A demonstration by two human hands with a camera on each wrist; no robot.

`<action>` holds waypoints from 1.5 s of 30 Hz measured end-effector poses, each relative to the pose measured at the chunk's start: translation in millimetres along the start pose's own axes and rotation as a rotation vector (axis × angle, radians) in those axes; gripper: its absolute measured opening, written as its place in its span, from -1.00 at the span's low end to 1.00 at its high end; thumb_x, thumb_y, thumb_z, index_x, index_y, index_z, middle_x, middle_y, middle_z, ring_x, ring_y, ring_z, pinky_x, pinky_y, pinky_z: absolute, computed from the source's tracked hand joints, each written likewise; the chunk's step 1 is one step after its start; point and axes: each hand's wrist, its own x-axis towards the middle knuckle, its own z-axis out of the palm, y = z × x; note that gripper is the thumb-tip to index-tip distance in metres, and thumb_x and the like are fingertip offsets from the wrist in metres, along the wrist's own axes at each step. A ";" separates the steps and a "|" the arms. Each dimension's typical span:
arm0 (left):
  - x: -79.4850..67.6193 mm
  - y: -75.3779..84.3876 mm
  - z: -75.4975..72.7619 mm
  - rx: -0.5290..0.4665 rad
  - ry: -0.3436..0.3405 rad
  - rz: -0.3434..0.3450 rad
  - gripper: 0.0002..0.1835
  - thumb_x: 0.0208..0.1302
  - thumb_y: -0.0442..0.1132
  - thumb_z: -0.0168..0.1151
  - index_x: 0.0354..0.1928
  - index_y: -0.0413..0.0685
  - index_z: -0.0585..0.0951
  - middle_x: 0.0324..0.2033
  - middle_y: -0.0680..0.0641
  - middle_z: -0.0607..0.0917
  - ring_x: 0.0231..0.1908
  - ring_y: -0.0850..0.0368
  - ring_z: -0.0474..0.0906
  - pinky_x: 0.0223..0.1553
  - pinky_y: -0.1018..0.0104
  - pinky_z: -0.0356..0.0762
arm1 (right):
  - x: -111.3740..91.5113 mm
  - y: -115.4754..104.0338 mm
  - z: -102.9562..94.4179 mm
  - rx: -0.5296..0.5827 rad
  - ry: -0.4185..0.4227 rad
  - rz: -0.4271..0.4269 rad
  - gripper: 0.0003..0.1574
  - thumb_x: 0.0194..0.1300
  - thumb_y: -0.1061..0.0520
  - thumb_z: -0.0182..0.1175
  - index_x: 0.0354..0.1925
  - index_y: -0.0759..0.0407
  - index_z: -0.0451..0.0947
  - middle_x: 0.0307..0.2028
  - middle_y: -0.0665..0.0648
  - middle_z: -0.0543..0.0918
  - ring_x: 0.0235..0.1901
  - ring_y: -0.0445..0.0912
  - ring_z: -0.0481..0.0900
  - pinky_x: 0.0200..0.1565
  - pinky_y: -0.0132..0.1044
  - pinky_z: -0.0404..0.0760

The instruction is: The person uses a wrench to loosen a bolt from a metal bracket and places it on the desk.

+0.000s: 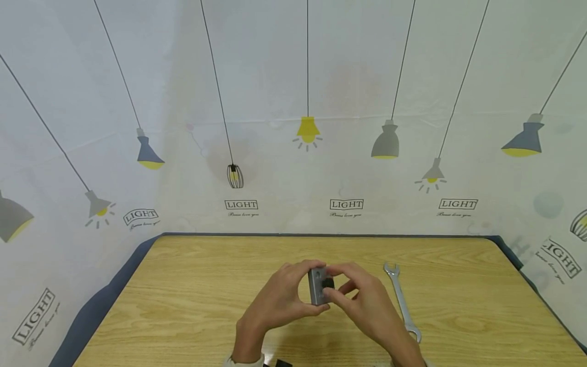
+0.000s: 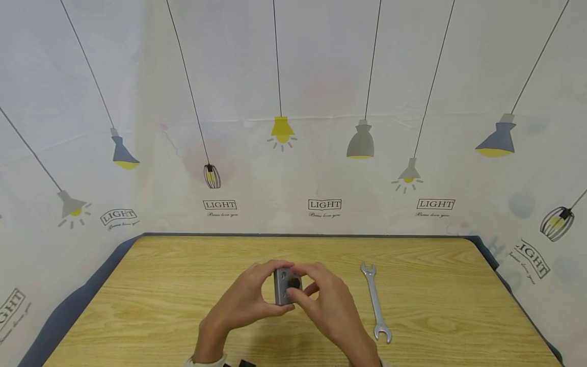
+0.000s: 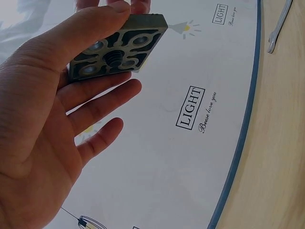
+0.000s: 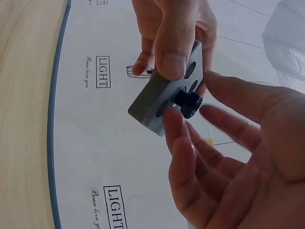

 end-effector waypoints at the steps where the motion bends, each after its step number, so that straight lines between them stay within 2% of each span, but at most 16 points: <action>1: 0.1 0.2 -0.1 0.000 -0.001 -0.003 -0.24 -0.04 -0.05 0.60 0.26 0.12 0.49 0.06 0.20 0.64 -0.07 0.30 0.54 0.09 0.11 0.50 | 0.2 -0.8 -0.1 -0.001 0.015 0.026 -0.62 0.23 0.11 0.40 0.03 0.01 0.63 -0.11 0.03 0.70 -0.39 -0.26 0.64 -0.41 -0.38 0.58; 5: 0.2 1.0 -0.3 0.002 -0.002 -0.010 -0.24 -0.04 -0.04 0.61 0.25 0.10 0.50 0.04 0.19 0.65 -0.08 0.30 0.54 0.08 0.11 0.50 | 1.4 -2.7 -0.3 -0.010 0.047 0.139 -0.68 0.31 0.02 0.33 0.02 0.04 0.64 -0.26 -0.01 0.72 -0.43 -0.25 0.60 -0.42 -0.36 0.55; 10: 0.6 1.6 0.0 0.006 -0.005 -0.001 -0.24 -0.03 -0.02 0.60 0.25 0.05 0.51 0.05 0.19 0.65 -0.07 0.29 0.54 0.08 0.12 0.50 | 2.5 -2.7 -0.1 -0.007 0.025 0.185 -0.79 0.32 0.00 0.31 -0.11 0.03 0.68 -0.41 -0.07 0.69 -0.47 -0.23 0.59 -0.45 -0.35 0.52; 21: 0.6 3.2 -0.5 0.019 -0.007 0.003 -0.24 -0.02 0.00 0.59 0.26 0.05 0.51 0.06 0.18 0.64 -0.07 0.28 0.55 0.09 0.12 0.51 | 2.3 -1.3 1.4 -0.044 0.021 0.099 -0.93 0.26 0.07 0.36 -0.24 -0.07 0.69 -0.40 -0.14 0.69 -0.44 -0.29 0.58 -0.34 -0.40 0.57; 33: 0.3 3.0 -1.0 0.017 -0.003 0.006 -0.24 -0.02 -0.03 0.60 0.26 0.03 0.51 0.05 0.17 0.65 -0.07 0.28 0.55 0.09 0.11 0.51 | 3.4 0.1 2.7 -0.046 0.027 0.064 -0.90 0.23 0.14 0.39 -0.25 -0.02 0.68 -0.38 -0.09 0.70 -0.43 -0.27 0.61 -0.34 -0.41 0.59; 45: -0.2 1.4 -0.5 0.010 0.000 0.013 -0.25 -0.02 -0.03 0.59 0.26 0.05 0.51 0.07 0.19 0.64 -0.06 0.29 0.56 0.11 0.11 0.50 | 1.9 1.1 1.2 -0.039 -0.007 0.015 -0.87 0.25 0.14 0.37 -0.20 0.01 0.68 -0.32 -0.03 0.71 -0.42 -0.25 0.63 -0.37 -0.41 0.59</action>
